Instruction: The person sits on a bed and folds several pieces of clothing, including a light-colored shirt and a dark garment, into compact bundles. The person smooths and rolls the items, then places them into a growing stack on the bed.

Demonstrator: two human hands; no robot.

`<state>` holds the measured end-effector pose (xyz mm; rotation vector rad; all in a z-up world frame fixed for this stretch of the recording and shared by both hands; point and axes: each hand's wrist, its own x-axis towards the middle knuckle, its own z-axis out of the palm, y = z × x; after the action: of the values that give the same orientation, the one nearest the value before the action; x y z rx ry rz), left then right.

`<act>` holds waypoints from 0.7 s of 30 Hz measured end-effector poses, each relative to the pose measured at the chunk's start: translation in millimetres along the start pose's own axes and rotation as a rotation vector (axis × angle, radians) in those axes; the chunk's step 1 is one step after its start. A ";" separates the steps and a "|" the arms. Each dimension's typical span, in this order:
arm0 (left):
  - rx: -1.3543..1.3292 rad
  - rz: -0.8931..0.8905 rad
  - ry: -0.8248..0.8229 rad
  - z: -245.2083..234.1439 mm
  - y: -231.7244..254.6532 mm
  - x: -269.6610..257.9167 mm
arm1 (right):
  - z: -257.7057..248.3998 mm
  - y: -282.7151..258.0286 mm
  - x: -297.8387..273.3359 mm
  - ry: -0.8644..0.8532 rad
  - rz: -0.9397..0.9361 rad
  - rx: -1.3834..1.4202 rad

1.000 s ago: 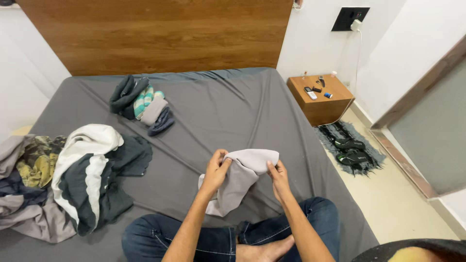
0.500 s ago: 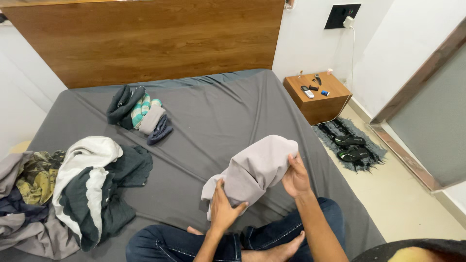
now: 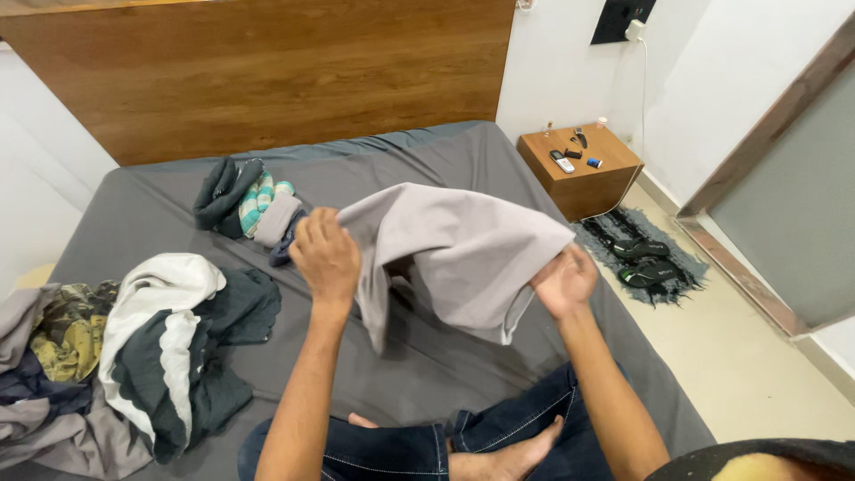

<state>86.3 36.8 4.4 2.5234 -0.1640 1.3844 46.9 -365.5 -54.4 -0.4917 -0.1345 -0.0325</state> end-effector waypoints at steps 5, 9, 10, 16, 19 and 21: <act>-0.431 -0.149 -0.492 4.6 66.5 -89.9 | -96.5 63.5 -22.3 0.130 0.253 -0.067; -0.441 -0.236 -0.806 36.3 95.6 -175.4 | -146.6 94.9 -37.7 0.300 0.269 -0.114; -0.462 -0.251 -0.776 46.5 100.6 -189.5 | -151.2 99.1 -38.0 0.256 0.272 -0.136; -0.475 -0.410 -0.745 113.9 139.4 -233.0 | -140.5 106.6 -36.2 0.138 0.254 -0.132; -0.519 -0.563 -0.736 141.7 143.5 -234.7 | -138.2 101.2 -36.2 0.057 0.268 -0.057; -0.632 -0.815 -0.732 152.9 134.7 -228.2 | -142.7 94.6 -33.9 0.053 0.266 -0.062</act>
<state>57.5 -140.8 -243.1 2.0270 0.2400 0.0512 36.6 -349.6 -227.9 -0.5669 -0.0157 0.2108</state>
